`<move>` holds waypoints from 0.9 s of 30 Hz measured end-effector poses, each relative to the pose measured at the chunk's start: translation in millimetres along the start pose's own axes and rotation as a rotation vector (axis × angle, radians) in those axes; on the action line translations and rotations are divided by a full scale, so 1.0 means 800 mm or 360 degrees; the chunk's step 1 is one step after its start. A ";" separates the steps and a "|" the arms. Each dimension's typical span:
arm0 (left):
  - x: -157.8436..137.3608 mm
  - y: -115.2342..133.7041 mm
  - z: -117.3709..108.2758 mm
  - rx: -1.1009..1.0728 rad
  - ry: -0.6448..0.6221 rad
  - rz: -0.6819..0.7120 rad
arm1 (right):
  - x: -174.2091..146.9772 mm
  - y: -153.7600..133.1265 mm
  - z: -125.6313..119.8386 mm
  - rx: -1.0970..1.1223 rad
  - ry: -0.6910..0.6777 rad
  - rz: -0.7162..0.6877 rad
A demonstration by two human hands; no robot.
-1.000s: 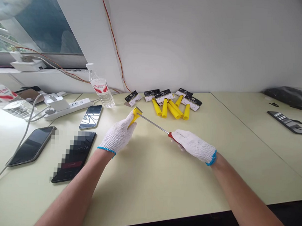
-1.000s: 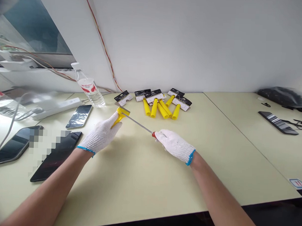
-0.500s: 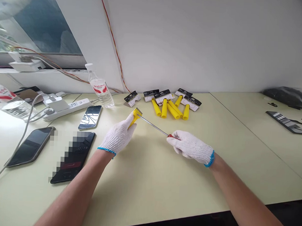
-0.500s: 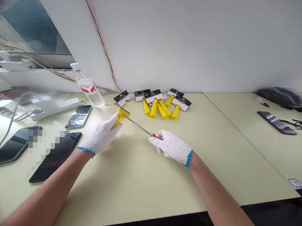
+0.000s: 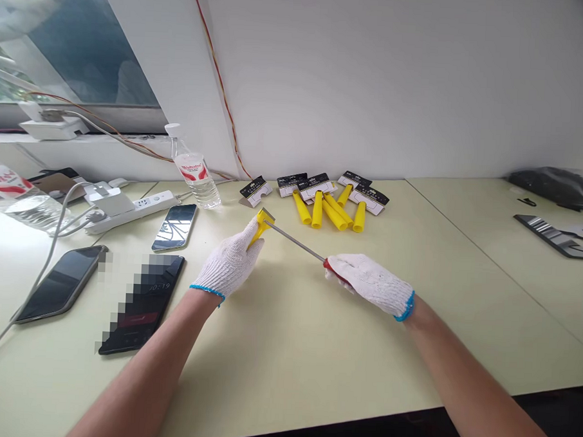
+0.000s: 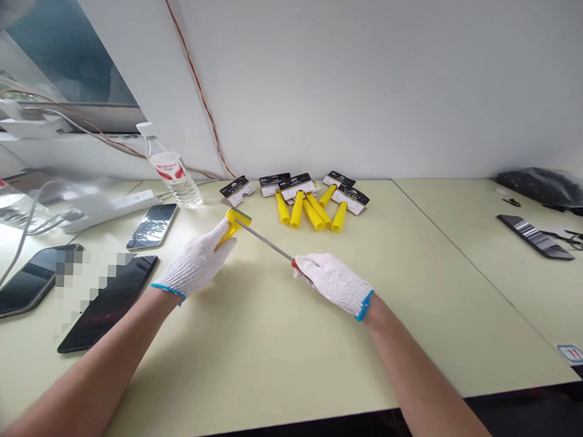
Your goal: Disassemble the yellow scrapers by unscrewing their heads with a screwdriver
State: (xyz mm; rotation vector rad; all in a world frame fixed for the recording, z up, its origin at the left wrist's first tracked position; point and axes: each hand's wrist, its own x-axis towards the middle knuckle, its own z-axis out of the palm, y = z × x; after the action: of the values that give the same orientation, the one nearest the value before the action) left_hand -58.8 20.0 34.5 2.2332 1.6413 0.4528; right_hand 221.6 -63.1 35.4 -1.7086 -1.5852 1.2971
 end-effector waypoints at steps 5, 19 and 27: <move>0.002 -0.002 0.005 0.0004 0.0016 -0.0011 | -0.003 -0.002 -0.002 0.0025 -0.0015 0.0172; 0.005 -0.006 0.013 -0.0011 0.0057 -0.0054 | -0.005 -0.004 0.000 0.0161 -0.0049 0.0107; 0.005 -0.005 0.010 0.0026 0.0054 -0.0050 | -0.002 -0.003 0.004 -0.0087 -0.0066 0.0263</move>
State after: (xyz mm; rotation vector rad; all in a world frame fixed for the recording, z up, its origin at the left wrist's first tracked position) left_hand -57.7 24.0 25.4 2.2198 1.7005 0.4736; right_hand 217.7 -64.8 36.5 -1.8918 -1.5424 1.3877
